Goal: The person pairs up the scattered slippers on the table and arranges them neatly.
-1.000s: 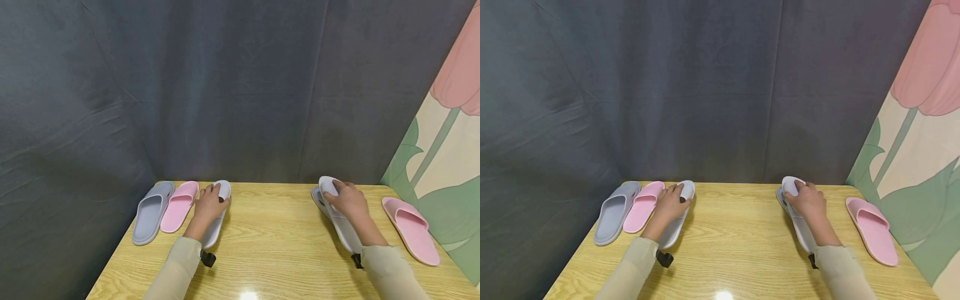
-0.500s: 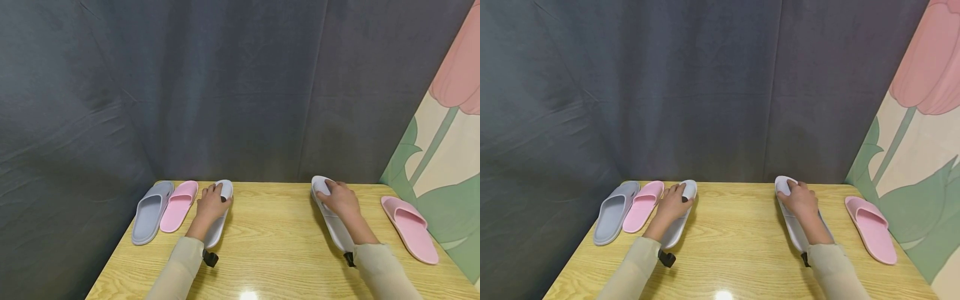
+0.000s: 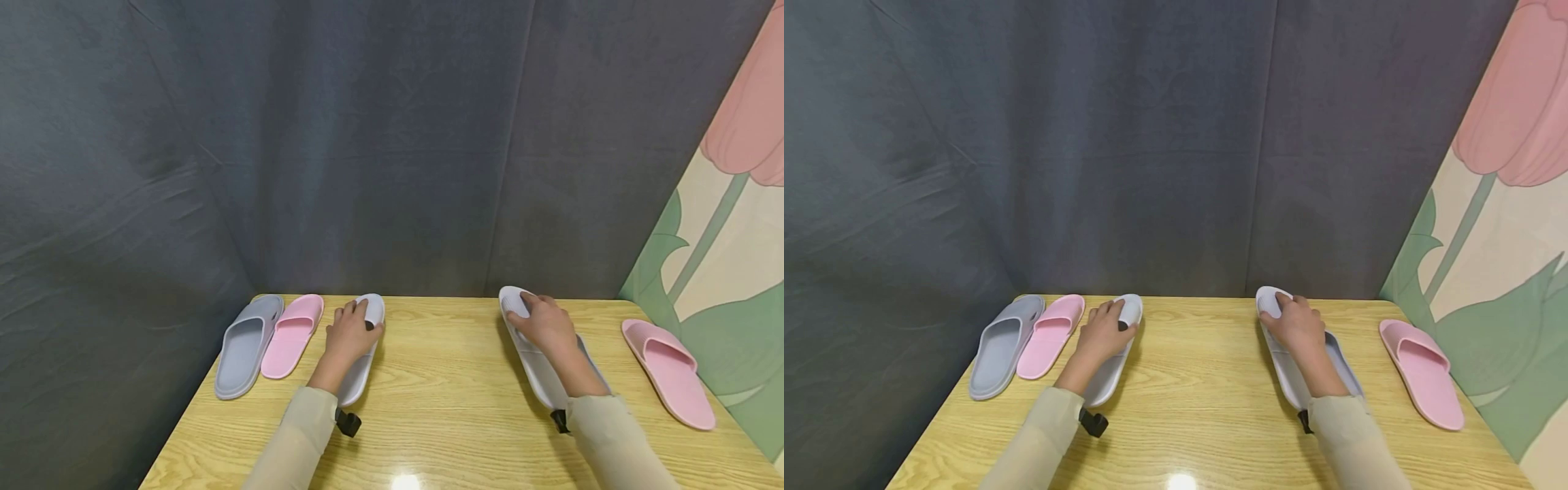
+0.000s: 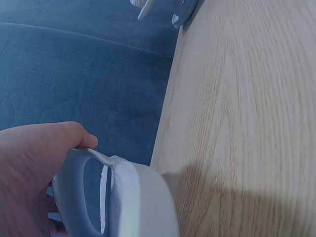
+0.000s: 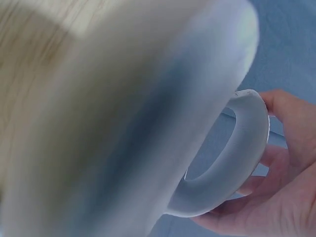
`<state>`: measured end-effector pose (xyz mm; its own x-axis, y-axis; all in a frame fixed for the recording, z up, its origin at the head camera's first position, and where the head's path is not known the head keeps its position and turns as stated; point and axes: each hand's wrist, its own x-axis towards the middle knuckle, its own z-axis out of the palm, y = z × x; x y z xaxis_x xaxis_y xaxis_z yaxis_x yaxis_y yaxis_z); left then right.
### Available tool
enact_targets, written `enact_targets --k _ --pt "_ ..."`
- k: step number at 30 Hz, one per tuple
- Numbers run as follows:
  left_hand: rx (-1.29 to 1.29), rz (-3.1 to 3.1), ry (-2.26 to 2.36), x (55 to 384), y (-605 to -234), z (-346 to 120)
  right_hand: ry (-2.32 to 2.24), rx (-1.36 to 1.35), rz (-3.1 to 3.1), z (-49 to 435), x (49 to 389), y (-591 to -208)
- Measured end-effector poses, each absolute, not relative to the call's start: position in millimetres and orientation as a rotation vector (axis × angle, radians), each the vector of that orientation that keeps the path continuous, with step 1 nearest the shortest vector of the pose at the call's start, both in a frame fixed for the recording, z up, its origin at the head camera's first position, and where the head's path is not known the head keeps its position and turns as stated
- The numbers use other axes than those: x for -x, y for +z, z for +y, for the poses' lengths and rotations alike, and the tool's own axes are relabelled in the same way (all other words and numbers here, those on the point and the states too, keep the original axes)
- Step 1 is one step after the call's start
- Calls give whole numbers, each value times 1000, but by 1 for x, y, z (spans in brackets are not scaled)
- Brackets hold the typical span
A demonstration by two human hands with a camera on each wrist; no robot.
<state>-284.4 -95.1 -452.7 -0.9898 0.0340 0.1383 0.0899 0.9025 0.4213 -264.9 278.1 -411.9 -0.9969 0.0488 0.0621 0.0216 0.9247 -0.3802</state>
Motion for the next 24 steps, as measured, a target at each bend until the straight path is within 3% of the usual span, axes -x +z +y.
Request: enact_targets --k 24 --pt "120 -2953 -699 281 -451 -79 590 40 -3000 255 269 -416"
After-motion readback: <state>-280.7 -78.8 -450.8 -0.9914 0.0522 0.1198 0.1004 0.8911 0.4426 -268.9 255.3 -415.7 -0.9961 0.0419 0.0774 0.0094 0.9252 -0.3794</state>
